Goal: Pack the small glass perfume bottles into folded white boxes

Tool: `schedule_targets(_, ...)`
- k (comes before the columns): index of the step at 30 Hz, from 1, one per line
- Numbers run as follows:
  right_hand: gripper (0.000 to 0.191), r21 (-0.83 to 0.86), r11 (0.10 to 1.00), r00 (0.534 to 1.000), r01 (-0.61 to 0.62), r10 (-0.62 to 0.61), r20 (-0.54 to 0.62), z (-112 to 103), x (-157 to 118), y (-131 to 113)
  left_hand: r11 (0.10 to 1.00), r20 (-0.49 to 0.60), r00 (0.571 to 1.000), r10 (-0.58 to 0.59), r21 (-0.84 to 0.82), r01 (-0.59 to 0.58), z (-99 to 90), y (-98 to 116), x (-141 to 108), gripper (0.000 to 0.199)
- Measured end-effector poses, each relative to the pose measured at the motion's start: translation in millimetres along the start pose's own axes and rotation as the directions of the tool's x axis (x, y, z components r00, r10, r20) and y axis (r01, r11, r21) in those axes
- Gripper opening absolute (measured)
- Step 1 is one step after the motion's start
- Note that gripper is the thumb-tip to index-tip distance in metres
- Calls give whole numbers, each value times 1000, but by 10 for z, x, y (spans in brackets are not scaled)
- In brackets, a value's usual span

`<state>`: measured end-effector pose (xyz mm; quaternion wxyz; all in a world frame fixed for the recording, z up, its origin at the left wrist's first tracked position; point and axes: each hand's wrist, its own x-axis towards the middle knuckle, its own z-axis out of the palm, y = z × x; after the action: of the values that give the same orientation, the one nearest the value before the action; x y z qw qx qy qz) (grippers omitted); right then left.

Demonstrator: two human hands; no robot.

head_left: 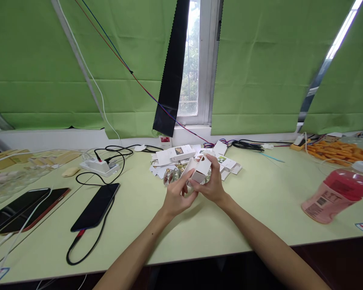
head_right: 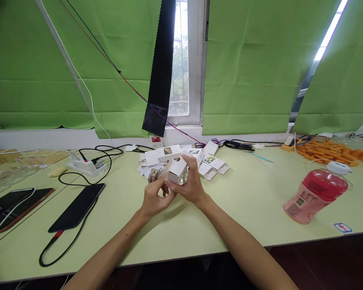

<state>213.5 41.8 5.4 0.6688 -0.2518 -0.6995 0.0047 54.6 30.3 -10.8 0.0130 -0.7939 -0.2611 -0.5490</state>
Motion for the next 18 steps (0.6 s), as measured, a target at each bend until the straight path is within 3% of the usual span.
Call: schedule_targets(18,84,65,991,993,-117,117,3,46,-76,21,988,-129,984,125,111,-111,3,30,-26,52)
